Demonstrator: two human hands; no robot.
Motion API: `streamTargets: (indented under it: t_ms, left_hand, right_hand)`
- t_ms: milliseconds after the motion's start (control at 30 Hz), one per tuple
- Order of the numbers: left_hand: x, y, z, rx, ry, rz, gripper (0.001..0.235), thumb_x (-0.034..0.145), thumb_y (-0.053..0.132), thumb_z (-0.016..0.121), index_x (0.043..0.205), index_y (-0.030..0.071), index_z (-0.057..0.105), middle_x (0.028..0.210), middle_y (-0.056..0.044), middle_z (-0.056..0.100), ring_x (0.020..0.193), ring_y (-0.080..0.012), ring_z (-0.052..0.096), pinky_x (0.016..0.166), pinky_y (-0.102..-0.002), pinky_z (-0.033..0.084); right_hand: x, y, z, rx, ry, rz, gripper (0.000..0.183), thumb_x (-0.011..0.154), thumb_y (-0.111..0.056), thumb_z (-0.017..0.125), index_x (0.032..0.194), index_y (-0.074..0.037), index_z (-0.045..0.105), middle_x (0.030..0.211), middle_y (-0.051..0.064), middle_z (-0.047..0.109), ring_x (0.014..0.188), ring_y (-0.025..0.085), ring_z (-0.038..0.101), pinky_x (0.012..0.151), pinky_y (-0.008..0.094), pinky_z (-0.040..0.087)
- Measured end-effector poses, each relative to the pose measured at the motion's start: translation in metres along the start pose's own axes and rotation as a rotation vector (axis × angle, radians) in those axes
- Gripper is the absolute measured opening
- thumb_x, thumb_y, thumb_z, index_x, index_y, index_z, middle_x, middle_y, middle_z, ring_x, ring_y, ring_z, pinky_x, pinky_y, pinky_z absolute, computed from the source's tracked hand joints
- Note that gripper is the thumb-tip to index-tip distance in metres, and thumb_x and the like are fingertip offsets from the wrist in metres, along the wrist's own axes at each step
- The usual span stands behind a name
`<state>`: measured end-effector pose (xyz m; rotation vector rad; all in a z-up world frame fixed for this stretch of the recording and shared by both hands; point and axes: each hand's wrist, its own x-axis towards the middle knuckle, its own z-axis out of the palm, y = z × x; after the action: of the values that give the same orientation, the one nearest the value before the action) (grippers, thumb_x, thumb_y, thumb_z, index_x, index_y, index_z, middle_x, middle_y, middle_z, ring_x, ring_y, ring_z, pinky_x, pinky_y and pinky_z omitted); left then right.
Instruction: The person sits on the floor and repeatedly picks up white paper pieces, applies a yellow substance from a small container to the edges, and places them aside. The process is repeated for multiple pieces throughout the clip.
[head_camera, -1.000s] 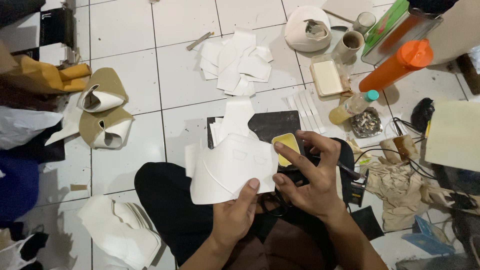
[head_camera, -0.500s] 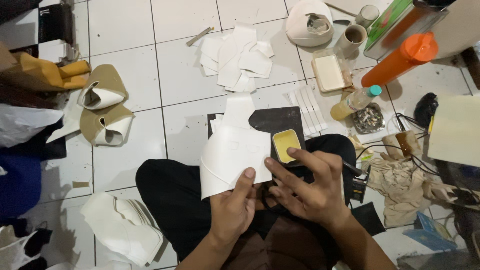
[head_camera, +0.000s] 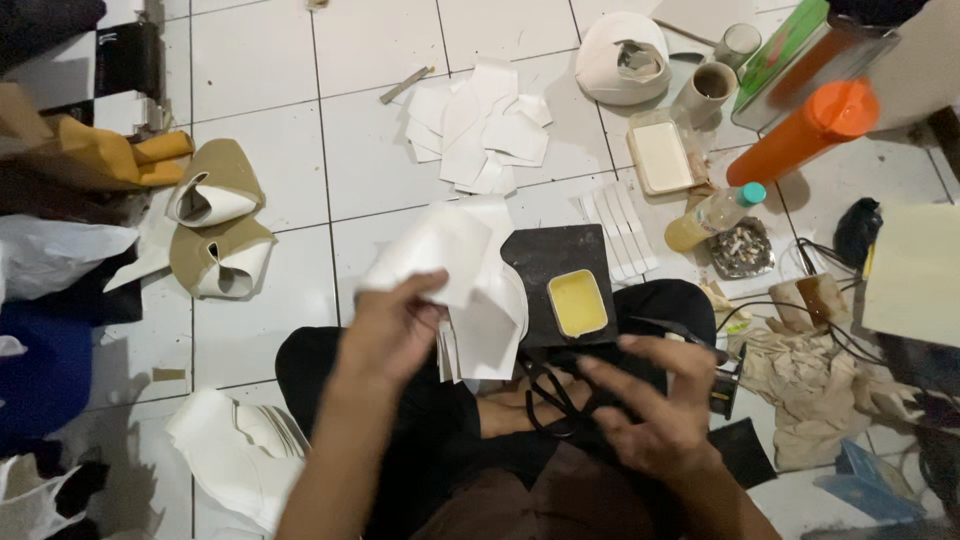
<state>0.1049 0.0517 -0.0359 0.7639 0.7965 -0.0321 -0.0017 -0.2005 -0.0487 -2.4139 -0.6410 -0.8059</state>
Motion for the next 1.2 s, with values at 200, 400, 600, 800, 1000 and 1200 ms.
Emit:
streamTargets:
  t_ms: [200,400,600,800,1000,1200]
  left_hand:
    - [0.112,0.042,0.021,0.26,-0.29,-0.133,0.012,0.074,-0.01,0.068,0.086,-0.008,0.064,0.082,-0.013,0.067,0.073,-0.0155,0.065,0.06,-0.018,0.057]
    - [0.161,0.05,0.089,0.219,-0.205,0.178,0.024,0.069,-0.008,0.075,0.068,0.003,0.053,0.067,-0.008,0.062,0.066,-0.0143,0.061,0.064,-0.026,0.054]
    - [0.231,-0.031,0.151,-0.007,-0.355,0.289,0.052,0.071,-0.01,0.072,0.113,0.01,0.05,0.098,-0.014,0.064,0.088,-0.0259,0.065,0.074,-0.041,0.062]
    - [0.198,-0.126,0.11,0.455,-0.465,-0.382,0.049,0.093,0.01,0.051,0.137,-0.005,0.036,0.101,-0.022,0.063,0.09,-0.0303,0.066,0.083,-0.034,0.058]
    - [0.182,-0.113,0.018,1.258,-0.281,0.693,0.035,0.082,0.025,0.062,0.113,0.007,0.063,0.111,-0.009,0.067,0.102,-0.0248,0.061,0.09,-0.034,0.046]
    - [0.164,-0.088,-0.002,1.924,-0.207,0.452,0.095,0.086,0.071,0.049,0.138,-0.007,0.036,0.138,-0.028,0.041,0.137,-0.041,0.022,0.109,-0.059,0.008]
  right_hand:
    - [-0.022,0.018,0.001,0.084,0.058,0.272,0.028,0.092,-0.026,0.051,0.107,-0.01,0.069,0.117,0.015,0.052,0.102,0.024,0.049,0.085,0.032,0.045]
    - [-0.045,0.034,0.01,0.087,0.059,0.434,0.021,0.09,-0.017,0.056,0.104,-0.01,0.07,0.114,0.015,0.053,0.096,0.023,0.051,0.088,0.033,0.044]
    - [-0.043,0.046,0.014,0.051,0.11,0.453,0.021,0.091,-0.014,0.054,0.101,-0.006,0.07,0.115,0.017,0.054,0.094,0.023,0.053,0.086,0.033,0.048]
    - [-0.048,0.051,0.027,0.061,-0.005,0.528,0.021,0.085,-0.009,0.062,0.104,-0.012,0.07,0.117,0.01,0.054,0.102,0.02,0.053,0.09,0.029,0.045]
    - [-0.049,0.057,0.059,-0.145,-0.26,0.295,0.04,0.083,-0.043,0.064,0.119,-0.024,0.061,0.131,0.013,0.05,0.111,0.034,0.048,0.092,0.047,0.04]
    - [-0.021,0.058,0.082,-0.274,-0.359,0.21,0.047,0.082,-0.06,0.056,0.108,-0.022,0.068,0.139,0.015,0.046,0.128,0.04,0.039,0.096,0.051,0.033]
